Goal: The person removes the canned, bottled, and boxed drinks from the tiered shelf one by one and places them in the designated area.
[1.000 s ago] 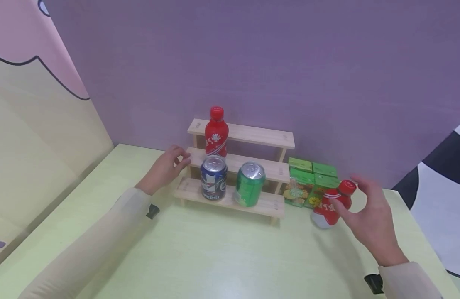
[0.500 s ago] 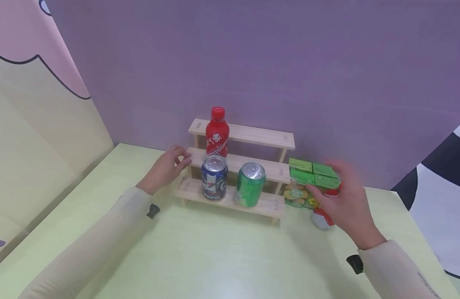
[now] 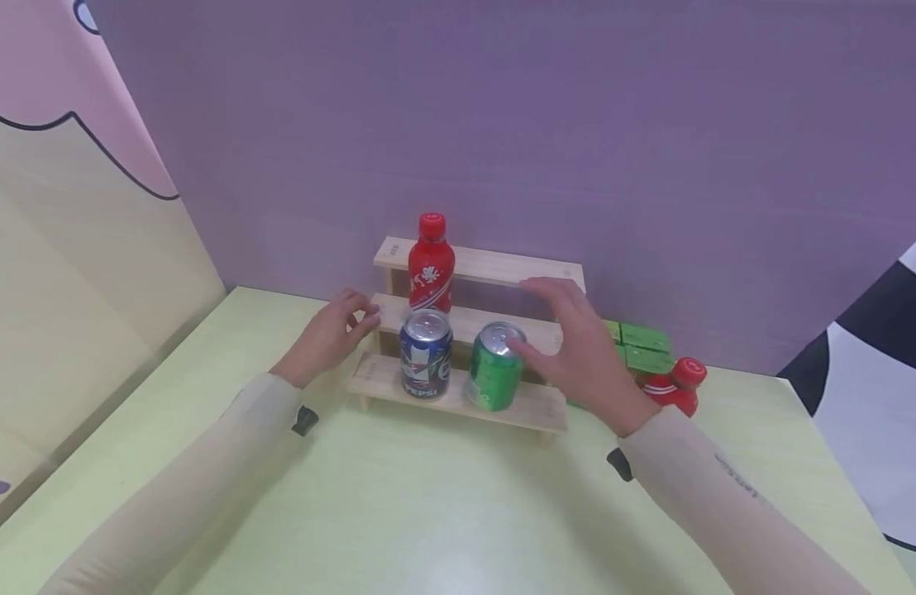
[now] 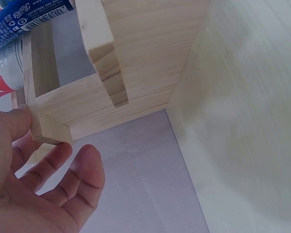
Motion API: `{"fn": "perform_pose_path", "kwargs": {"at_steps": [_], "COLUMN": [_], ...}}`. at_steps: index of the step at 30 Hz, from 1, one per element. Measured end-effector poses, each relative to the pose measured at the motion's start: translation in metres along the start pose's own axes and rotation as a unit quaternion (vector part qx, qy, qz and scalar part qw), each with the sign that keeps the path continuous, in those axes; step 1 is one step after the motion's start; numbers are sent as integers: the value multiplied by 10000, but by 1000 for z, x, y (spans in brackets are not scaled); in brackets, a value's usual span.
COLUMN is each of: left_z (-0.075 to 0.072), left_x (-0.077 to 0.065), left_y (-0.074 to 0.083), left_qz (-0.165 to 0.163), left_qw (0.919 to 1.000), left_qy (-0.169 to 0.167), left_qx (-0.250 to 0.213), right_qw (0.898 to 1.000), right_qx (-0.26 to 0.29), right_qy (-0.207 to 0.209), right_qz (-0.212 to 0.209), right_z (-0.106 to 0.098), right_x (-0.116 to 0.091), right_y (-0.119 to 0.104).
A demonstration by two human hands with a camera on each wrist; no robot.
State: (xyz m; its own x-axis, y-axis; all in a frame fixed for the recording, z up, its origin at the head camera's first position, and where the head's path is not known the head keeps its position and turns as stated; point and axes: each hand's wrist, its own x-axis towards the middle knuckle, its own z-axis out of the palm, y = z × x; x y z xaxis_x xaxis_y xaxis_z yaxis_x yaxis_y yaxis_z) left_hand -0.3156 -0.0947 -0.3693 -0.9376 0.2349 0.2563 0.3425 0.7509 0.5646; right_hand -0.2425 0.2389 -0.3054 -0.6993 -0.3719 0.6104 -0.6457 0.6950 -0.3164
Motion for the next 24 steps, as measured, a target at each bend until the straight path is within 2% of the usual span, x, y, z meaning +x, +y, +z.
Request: {"fn": "perform_pose_path", "kwargs": {"at_steps": [4,8,14,19,24], "left_z": [0,0,0,-1,1], "left_x": [0,0,0,0,-1], "left_y": [-1,-1,0,-1,-1], "left_qz": [3,12,13,7,-38], "left_qw": [10000,10000,10000,10000,10000], "left_qy": [30,38,43,46,33], "left_qx": [-34,-68,-35,-26,-10], "right_qw": [9996,9990,9982,9988,9984], "right_qx": [87,66,-54,-5,83], "right_qy": [-275,-388,-517,-447,-545], "right_qz": [-33,-232,-306,-182,83], "right_z": [10,20,30,35,41], "right_x": [23,42,68,89,98], "right_y": [-15,-24,-33,-37,-40]}}
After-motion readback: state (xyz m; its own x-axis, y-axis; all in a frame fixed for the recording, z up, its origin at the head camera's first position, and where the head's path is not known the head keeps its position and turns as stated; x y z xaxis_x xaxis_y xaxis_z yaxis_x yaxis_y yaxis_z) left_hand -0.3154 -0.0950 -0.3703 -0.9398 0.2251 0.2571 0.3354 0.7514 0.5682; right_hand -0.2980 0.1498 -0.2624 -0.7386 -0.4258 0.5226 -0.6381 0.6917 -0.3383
